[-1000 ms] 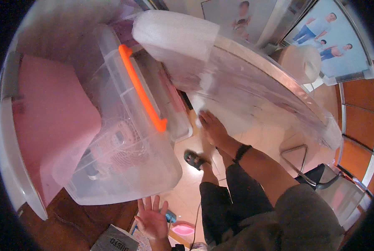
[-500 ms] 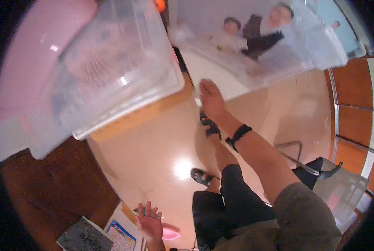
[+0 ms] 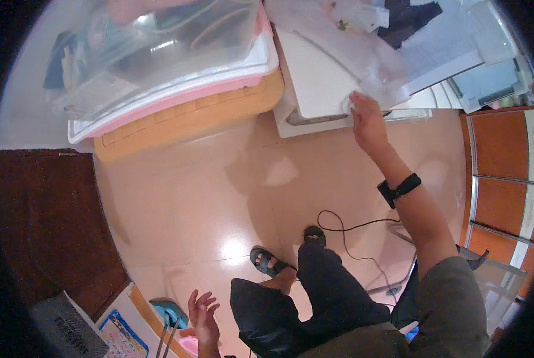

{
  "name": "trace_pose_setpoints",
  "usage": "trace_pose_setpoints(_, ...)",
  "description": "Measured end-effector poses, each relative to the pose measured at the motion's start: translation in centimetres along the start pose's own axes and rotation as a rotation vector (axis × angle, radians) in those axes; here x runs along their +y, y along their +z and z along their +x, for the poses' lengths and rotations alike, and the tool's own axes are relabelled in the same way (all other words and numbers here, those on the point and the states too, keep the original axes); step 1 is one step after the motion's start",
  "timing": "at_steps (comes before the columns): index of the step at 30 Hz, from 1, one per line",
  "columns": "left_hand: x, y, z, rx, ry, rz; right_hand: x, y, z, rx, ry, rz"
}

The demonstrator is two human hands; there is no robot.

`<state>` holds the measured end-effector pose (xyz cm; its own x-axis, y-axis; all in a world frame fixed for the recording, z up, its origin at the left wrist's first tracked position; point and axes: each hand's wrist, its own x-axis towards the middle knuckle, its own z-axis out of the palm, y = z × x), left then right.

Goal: The person kneels on the floor and wipes the inside of a white cabinet with a tissue. They then pick up a translucent plastic container, wipe its exterior and interior with the tissue, and continue cleaning the cabinet surfaces.

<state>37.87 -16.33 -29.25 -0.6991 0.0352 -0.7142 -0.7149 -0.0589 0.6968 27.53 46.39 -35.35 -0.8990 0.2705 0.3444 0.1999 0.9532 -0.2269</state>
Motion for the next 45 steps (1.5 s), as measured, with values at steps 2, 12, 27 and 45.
trace_pose_setpoints(2,-1.2,1.0,1.2,-0.036,0.047,0.044,-0.3,0.4,1.0,0.049,-0.006,0.027)
trace_pose_setpoints(12,-4.6,2.5,8.3,-0.017,0.28,0.424,-3.6,3.0,9.9,-0.092,-0.296,0.06)
trace_pose_setpoints(27,-9.4,-0.5,2.2,0.199,0.62,0.496,-6.2,15.3,-0.4,0.327,0.24,0.922)
trace_pose_setpoints(45,-13.1,-1.0,-2.6,0.475,0.848,0.764,-0.7,19.0,1.9,0.228,0.001,0.676)
